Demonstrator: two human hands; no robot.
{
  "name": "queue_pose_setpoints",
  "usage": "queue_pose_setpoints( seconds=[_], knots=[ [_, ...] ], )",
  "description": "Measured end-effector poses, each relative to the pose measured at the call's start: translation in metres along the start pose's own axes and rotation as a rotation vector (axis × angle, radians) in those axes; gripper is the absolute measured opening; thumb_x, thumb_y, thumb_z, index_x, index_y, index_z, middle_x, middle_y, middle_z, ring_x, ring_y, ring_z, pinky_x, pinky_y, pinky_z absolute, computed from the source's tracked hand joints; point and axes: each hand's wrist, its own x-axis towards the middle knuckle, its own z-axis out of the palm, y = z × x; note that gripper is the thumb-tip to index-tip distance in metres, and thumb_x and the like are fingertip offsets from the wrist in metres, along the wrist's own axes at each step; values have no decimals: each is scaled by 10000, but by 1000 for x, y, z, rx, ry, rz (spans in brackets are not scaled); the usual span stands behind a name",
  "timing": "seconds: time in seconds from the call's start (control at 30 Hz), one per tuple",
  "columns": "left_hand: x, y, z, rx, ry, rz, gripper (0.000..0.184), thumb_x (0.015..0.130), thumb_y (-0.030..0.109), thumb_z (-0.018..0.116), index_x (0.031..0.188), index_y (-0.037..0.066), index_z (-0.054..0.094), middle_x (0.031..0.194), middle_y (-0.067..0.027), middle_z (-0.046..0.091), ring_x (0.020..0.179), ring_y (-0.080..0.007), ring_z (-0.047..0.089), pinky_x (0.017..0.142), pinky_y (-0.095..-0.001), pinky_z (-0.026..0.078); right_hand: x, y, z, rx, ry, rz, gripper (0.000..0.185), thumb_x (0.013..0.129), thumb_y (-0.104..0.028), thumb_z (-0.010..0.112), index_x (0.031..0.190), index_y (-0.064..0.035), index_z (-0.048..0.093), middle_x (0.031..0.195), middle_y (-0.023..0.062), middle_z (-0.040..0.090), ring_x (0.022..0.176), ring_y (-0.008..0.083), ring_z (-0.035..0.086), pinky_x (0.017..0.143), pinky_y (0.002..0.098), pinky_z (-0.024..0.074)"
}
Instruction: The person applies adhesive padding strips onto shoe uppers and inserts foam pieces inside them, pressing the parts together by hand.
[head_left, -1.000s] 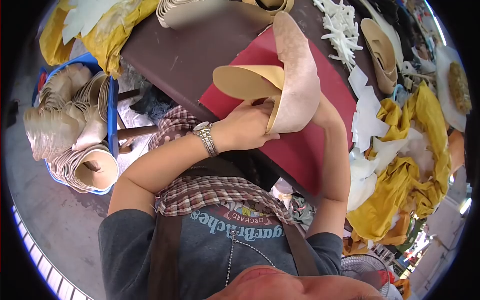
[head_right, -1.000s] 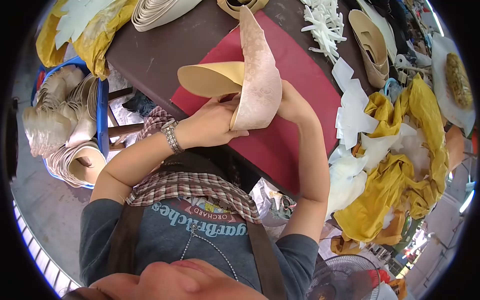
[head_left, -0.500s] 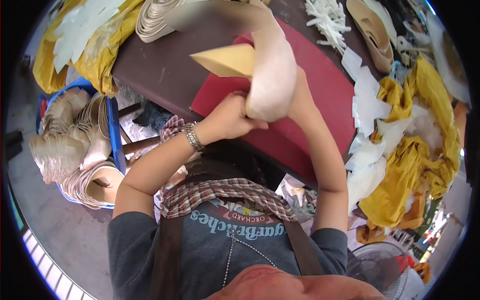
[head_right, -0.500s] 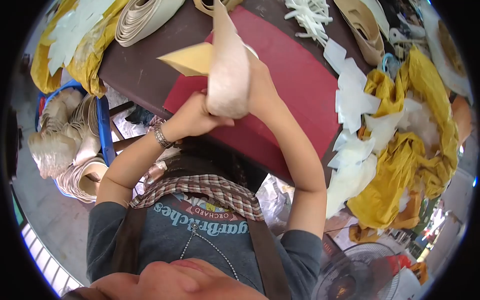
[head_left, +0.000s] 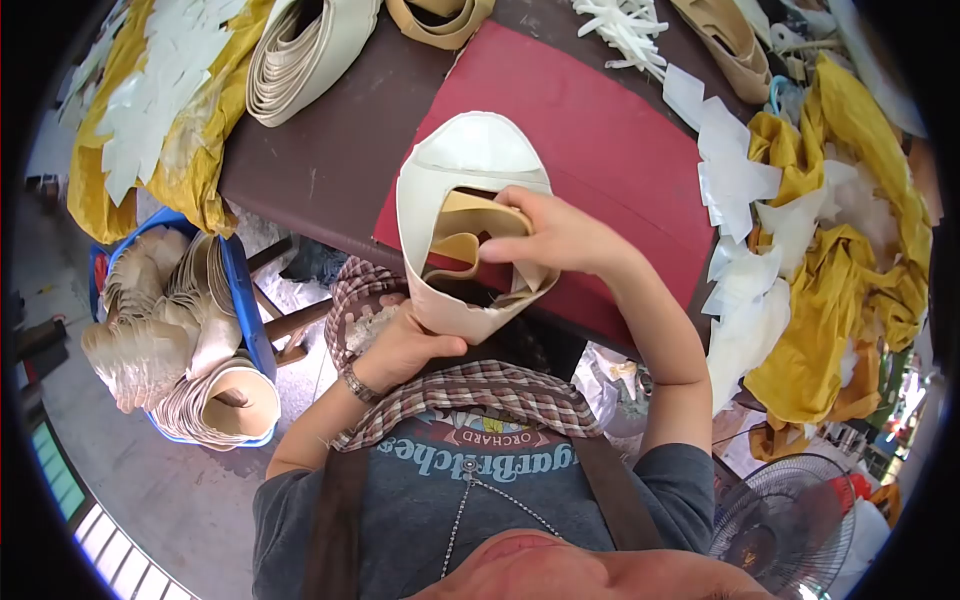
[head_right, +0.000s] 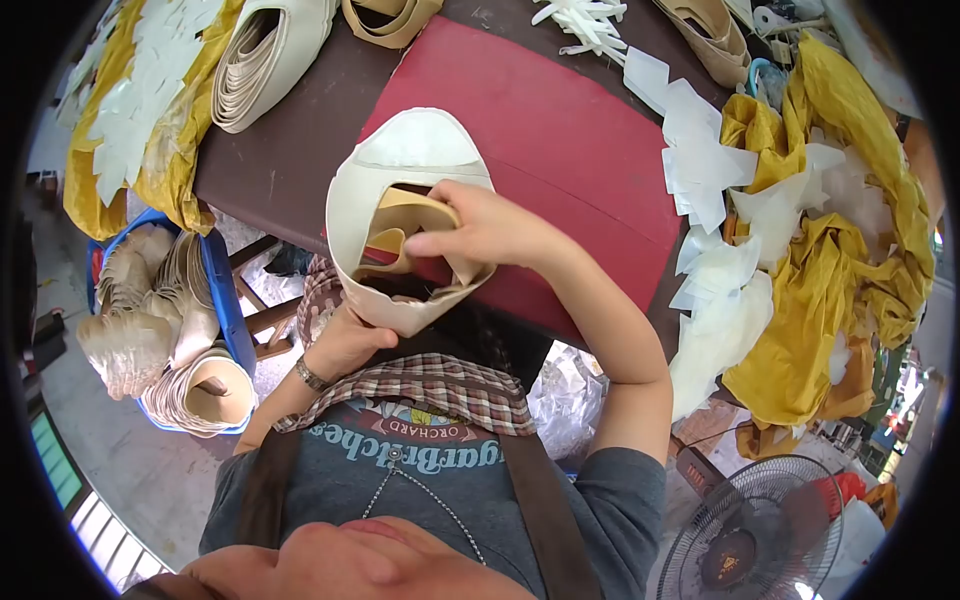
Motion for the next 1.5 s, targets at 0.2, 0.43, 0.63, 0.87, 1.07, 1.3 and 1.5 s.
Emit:
queue_pose_setpoints(
  seconds=[0.2,0.43,0.63,0.87,1.07,1.3,1.5],
  knots=[
    [8,-11,8,-75,-135,4,633,759,181,812,1291,-12,529,1291,-107,581,1199,-186,528,1050,-338,401,-40,-3,-7,787,125,-376,296,957,-156,576,1147,70,595,1011,91,683,887,161,664,785,324,541],
    [-11,70,9,1022,92,-105,711,669,172,868,1275,11,532,1188,-94,615,1053,-159,612,910,-311,495,-53,2,-19,608,238,-137,287,996,-221,507,1124,15,608,861,35,641,639,106,619,631,240,501],
    [55,138,55,1078,-177,492,942,604,318,900,1350,3,419,1204,-108,588,1120,-197,567,986,-335,430,-47,-29,-30,321,186,-170,275,988,-244,517,1088,-8,616,839,6,633,642,80,598,633,231,478],
    [123,124,60,1034,-161,33,236,930,185,521,1039,7,631,856,-81,680,752,-131,638,700,-281,532,-101,-18,38,-908,916,-586,468,742,-198,758,1140,-43,565,1058,122,622,981,285,593,844,408,457],
    [145,109,78,900,-45,193,308,1026,260,428,1061,-24,541,866,-119,672,723,-181,665,623,-318,546,-109,1,15,-1393,706,-422,182,725,-117,597,889,-39,592,718,51,557,756,213,578,879,367,456],
    [147,66,65,1037,-170,724,170,985,99,448,1104,4,525,951,-175,618,775,-309,654,710,-364,513,-134,52,46,-1577,741,-146,254,771,-132,553,964,21,614,884,120,630,895,226,601,947,354,425],
    [125,65,59,1015,-117,629,159,958,89,475,1066,-12,534,812,-136,614,747,-244,627,699,-352,491,-115,49,91,-1638,786,322,509,829,-166,501,1257,108,515,1050,157,613,1071,233,545,969,311,346]
  ],
)
